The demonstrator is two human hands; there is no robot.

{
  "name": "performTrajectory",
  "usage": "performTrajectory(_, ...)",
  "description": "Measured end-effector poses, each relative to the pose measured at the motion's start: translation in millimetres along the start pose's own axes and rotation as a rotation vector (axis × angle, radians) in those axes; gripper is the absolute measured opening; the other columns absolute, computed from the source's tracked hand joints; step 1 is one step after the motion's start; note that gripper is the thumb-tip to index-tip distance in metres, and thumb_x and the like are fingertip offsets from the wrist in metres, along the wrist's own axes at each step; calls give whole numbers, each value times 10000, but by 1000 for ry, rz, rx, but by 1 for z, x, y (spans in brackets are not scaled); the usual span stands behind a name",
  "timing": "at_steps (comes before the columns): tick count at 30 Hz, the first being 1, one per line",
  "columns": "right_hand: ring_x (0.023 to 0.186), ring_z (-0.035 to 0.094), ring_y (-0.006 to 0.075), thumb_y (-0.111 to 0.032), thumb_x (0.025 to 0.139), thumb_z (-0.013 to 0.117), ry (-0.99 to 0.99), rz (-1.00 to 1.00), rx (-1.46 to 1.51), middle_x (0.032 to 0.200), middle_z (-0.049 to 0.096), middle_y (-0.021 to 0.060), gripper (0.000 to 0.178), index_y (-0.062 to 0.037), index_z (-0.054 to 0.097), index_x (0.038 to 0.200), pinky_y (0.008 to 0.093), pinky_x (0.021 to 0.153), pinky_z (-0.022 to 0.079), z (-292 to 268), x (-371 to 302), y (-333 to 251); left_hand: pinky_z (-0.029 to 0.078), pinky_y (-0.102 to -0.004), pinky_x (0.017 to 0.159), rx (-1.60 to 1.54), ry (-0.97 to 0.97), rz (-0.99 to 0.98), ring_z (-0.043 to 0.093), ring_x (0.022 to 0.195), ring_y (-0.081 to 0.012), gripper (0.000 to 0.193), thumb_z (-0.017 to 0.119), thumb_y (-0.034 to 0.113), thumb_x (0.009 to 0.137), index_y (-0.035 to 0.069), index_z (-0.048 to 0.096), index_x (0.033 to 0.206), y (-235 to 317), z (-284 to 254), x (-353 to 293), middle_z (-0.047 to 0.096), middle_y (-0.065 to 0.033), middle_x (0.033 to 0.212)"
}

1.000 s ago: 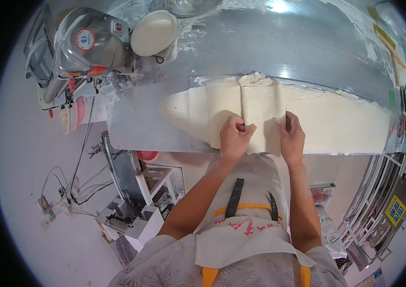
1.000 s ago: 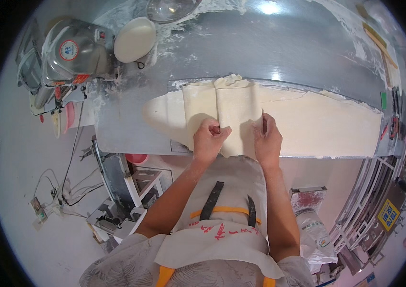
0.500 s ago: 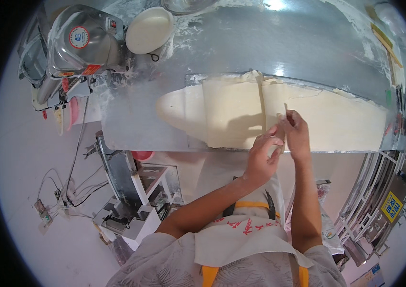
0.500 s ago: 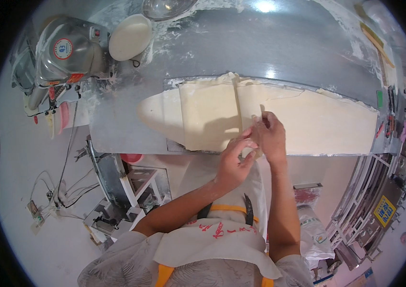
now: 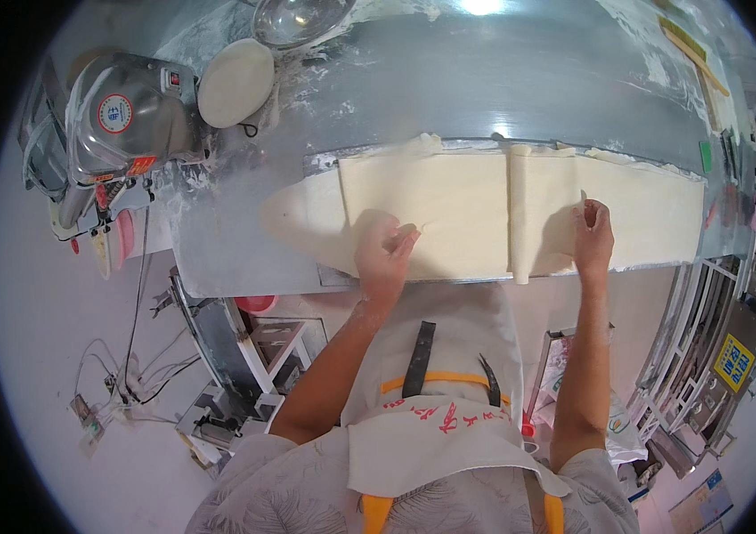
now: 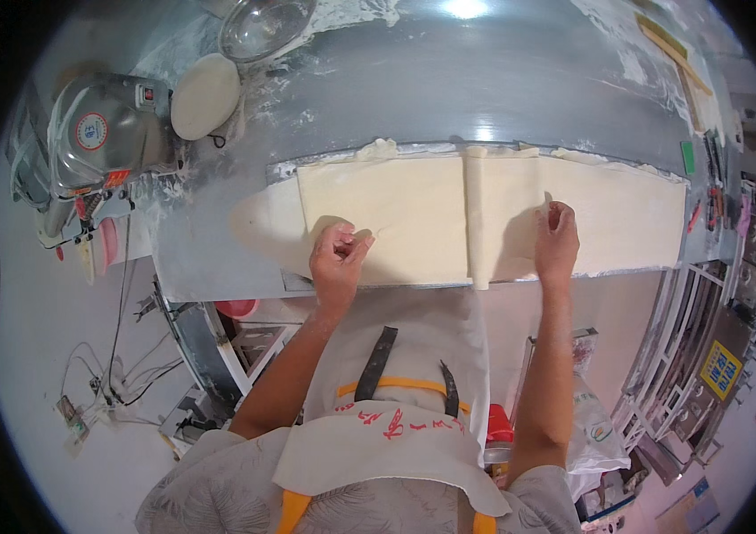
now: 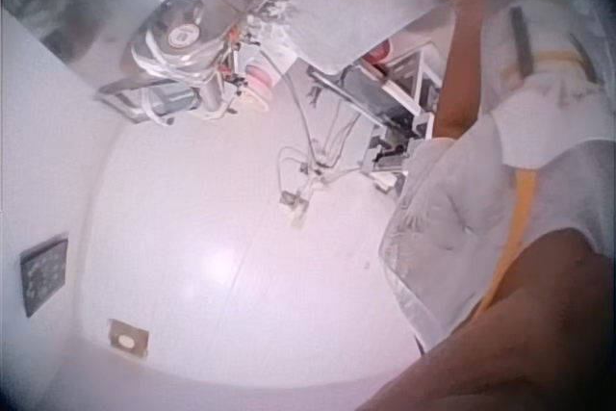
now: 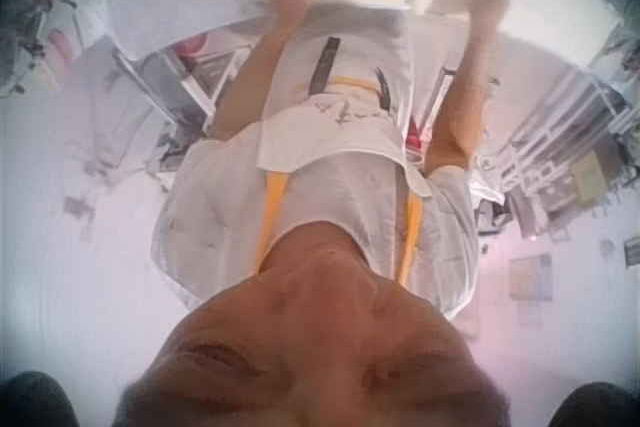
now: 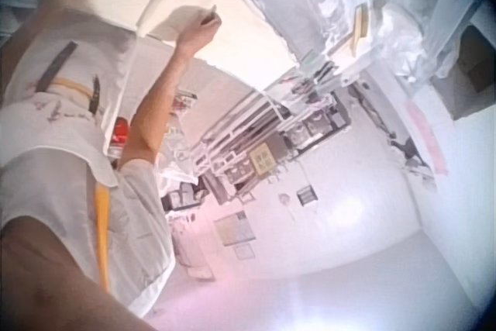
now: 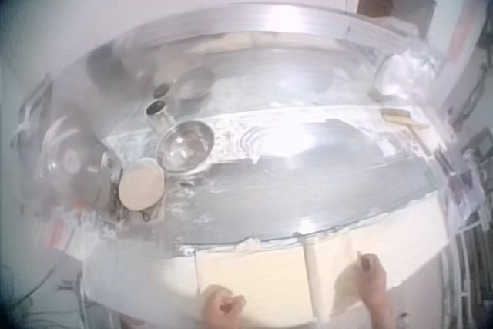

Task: The person weighs and bags portions of dough, then moves to a metal table to stretch and fold a large sheet of dough by hand. They handle the dough repeatedly, folding it into smaller sections.

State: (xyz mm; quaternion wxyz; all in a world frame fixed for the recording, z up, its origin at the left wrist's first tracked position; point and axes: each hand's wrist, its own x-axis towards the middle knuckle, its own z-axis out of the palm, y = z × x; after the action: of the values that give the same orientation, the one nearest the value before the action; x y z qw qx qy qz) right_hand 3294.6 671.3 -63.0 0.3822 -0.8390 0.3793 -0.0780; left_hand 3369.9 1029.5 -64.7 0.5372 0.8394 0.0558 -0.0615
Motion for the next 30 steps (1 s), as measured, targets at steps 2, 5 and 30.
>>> performTrajectory(2,888,667,258,-228,985,743,84,-295,-223,1004,697,140,303,9,647,1148,375,827,531,2,-14,-25,521,-285,672,134,68,57,595,702,-121,282,900,94,822,15,672,969,-2,6,-7,651,-29,832)
performTrajectory(5,795,666,317,-248,920,812,-147,-257,-156,890,663,146,337,5,618,1029,417,731,530,24,-46,-61,516,-289,671,251,121,67,588,689,-133,286,922,126,794,20,683,910,-14,17,-4,650,-35,809)
performTrajectory(30,676,524,52,-21,963,755,-234,275,540,791,566,-41,282,-139,505,910,229,602,387,-189,102,117,505,-361,865,407,76,-137,630,949,-205,274,824,171,918,-2,664,1060,22,40,-21,689,-110,1051)
